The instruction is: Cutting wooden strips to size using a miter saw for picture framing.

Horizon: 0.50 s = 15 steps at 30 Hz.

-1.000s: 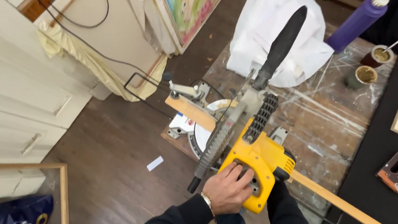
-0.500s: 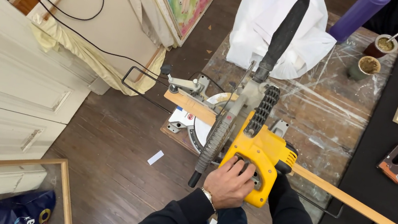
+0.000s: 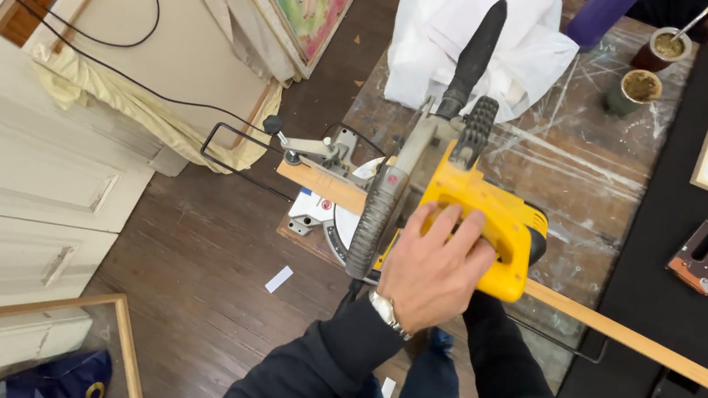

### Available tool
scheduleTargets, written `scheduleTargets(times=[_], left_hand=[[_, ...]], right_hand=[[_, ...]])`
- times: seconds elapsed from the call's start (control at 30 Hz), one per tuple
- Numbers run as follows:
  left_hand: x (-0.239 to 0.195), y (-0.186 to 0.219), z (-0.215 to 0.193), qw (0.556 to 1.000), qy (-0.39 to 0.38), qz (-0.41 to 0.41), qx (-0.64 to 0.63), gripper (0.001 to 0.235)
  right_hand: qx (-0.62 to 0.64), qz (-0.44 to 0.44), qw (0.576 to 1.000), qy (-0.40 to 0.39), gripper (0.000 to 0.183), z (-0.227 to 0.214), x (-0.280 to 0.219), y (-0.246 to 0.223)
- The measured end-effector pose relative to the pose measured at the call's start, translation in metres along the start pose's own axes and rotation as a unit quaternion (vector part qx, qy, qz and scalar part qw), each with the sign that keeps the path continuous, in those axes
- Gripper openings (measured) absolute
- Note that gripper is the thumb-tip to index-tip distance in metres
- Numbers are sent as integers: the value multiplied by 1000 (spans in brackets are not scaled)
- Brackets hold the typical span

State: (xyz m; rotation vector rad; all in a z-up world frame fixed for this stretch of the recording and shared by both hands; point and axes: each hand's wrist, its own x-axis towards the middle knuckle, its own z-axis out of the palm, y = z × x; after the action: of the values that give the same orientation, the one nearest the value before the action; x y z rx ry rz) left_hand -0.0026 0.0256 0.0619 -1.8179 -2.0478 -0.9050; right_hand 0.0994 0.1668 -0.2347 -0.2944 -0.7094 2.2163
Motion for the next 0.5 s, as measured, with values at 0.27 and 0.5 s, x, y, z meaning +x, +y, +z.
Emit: scheduleTargets(times=[0.27,0.5], left_hand=[[43,1,-1,998,33,-40,24,29],[55,4,11,991,40,-103,79,45]], right_hand=[[-583,-49,809,-58,64,-7,24,-28],[-833,-42,542,-103,67,-8,33,-34]])
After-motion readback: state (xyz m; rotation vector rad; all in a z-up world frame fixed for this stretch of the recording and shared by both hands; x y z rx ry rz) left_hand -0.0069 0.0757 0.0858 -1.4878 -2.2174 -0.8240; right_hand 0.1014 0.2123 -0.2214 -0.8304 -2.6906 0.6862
